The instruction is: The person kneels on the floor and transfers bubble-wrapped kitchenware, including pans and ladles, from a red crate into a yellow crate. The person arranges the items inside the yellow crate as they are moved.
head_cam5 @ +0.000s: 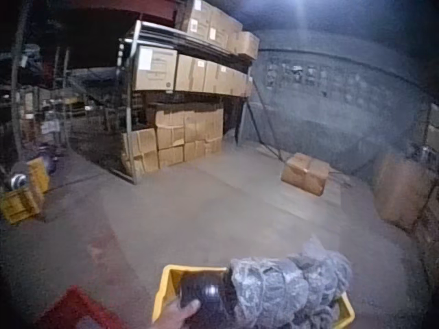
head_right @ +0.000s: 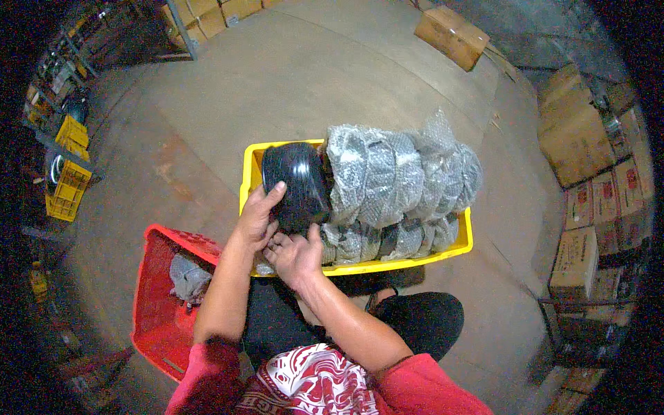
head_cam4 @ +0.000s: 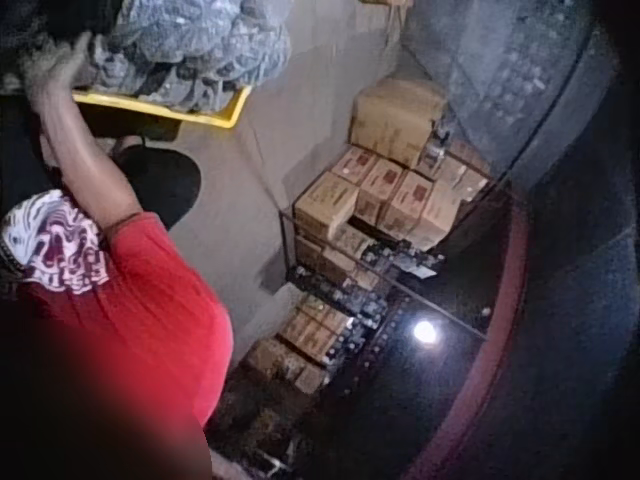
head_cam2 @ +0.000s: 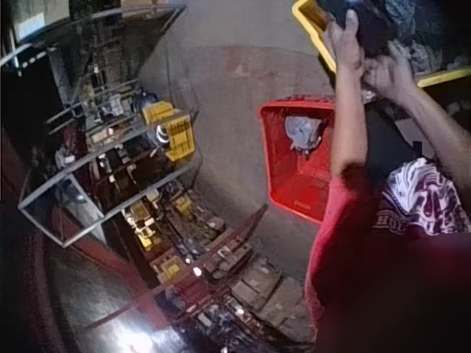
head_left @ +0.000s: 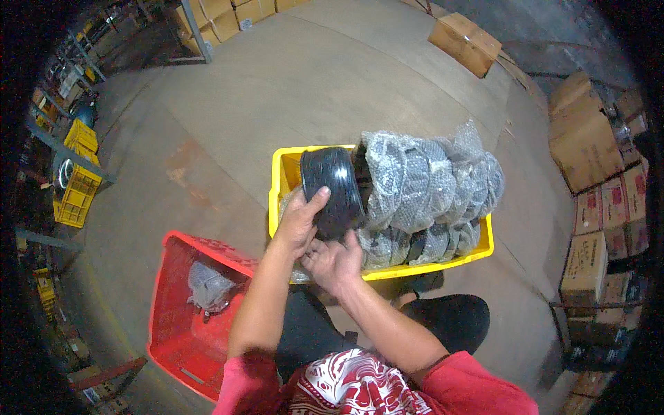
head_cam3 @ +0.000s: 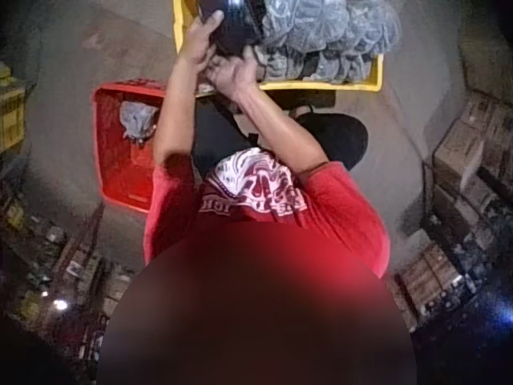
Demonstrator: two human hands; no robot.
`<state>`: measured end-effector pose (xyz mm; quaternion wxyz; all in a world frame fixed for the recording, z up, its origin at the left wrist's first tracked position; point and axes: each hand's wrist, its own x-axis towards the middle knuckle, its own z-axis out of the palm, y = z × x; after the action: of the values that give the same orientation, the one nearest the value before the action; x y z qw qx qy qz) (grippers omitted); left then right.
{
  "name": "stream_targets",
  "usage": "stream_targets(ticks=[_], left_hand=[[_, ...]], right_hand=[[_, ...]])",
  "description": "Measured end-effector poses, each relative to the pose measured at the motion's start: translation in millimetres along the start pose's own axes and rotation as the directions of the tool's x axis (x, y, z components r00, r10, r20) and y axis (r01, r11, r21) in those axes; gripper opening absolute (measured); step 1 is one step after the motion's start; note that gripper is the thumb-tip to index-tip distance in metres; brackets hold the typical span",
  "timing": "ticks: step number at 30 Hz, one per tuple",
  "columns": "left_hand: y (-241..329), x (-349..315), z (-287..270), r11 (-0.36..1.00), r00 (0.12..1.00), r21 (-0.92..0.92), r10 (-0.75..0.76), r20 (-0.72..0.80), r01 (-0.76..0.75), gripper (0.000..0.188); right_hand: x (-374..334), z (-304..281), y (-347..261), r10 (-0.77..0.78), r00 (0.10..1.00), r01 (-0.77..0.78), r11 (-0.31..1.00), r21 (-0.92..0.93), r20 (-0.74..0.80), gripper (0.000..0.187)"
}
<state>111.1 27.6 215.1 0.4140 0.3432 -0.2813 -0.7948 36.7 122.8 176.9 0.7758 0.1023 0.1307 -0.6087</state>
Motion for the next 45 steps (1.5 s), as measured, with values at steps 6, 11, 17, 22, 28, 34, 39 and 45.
stream_targets(ticks=[6,11,17,22,28,34,39,45], left_hand=[[-28,32,2,0.719,0.911,0.637,0.408,-0.065,-0.277,0.034],[-71,53,49,0.534,0.840,0.759,0.542,0.030,-0.372,0.035],[-67,55,53,0.617,0.850,0.719,0.523,-0.070,-0.320,0.033],[-32,3,15,0.635,0.867,0.684,0.499,-0.009,-0.358,0.047],[-23,-136,-216,0.496,0.356,0.867,0.803,-0.479,0.046,0.019],[-75,-199,-366,0.450,0.499,0.576,0.290,-0.817,0.683,0.028],[-128,-192,-345,0.931,0.390,-0.064,-0.213,-0.896,0.360,0.037],[-142,-153,-368,0.924,0.464,-0.341,-0.229,-0.856,-0.173,0.068]], right_hand=[[-12,11,-48,-0.030,0.881,-0.296,0.745,-0.598,-0.473,0.044],[-102,56,-180,-0.519,0.826,0.146,-0.178,-0.973,0.219,0.040],[-95,31,-421,-0.756,0.347,-0.374,-0.654,-0.658,0.555,0.042],[-85,-71,-524,-0.720,0.449,-0.353,-0.687,-0.636,0.529,0.074],[-84,-93,-552,-0.712,0.532,-0.223,-0.640,-0.735,0.459,0.072],[-85,-86,-553,-0.757,0.509,-0.354,-0.619,-0.701,0.411,0.068],[-91,-106,-580,-0.378,0.654,-0.469,-0.882,-0.041,0.656,0.061],[-90,-112,-583,-0.480,0.596,-0.502,-0.848,-0.167,0.643,0.054]])
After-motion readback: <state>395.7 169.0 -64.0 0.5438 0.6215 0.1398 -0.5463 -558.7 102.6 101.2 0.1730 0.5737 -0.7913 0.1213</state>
